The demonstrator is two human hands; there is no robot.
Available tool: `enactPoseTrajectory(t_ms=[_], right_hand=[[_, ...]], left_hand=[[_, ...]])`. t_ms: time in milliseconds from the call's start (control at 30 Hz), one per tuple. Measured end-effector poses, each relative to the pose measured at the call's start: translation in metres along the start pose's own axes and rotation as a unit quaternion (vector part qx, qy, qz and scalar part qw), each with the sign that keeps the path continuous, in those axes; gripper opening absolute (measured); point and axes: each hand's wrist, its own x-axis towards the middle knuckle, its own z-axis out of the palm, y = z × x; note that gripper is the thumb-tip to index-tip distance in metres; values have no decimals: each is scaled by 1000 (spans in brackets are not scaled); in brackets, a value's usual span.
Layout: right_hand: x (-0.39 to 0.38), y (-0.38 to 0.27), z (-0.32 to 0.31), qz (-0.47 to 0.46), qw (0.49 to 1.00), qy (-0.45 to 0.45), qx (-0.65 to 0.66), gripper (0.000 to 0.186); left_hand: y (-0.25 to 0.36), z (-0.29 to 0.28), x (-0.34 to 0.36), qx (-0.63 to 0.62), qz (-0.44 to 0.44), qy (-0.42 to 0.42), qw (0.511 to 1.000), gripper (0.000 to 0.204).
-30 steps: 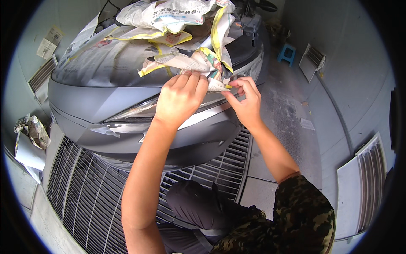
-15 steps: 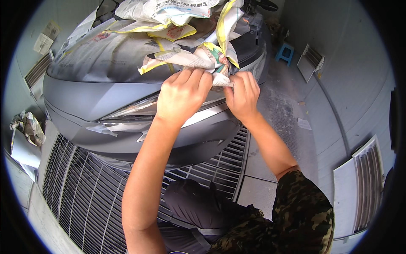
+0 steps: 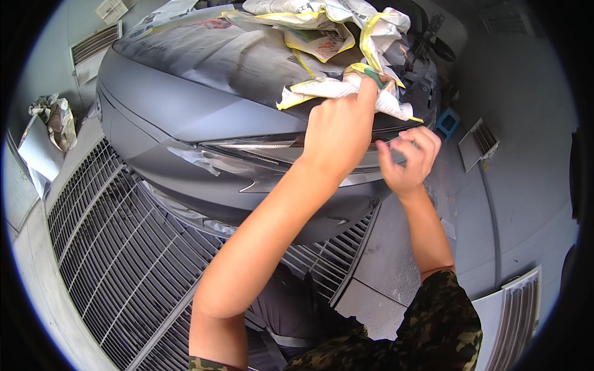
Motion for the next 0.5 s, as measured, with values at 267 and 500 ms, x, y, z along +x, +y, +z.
enactPoseTrajectory(t_ms=[267, 500], right_hand=[[62, 19, 30, -103, 974, -186, 77, 45], [90, 29, 60, -181, 938, -282, 92, 49]], left_hand=[[-47, -65, 59, -334, -82, -212, 915, 32], [-53, -144, 32, -128, -108, -84, 982, 38]])
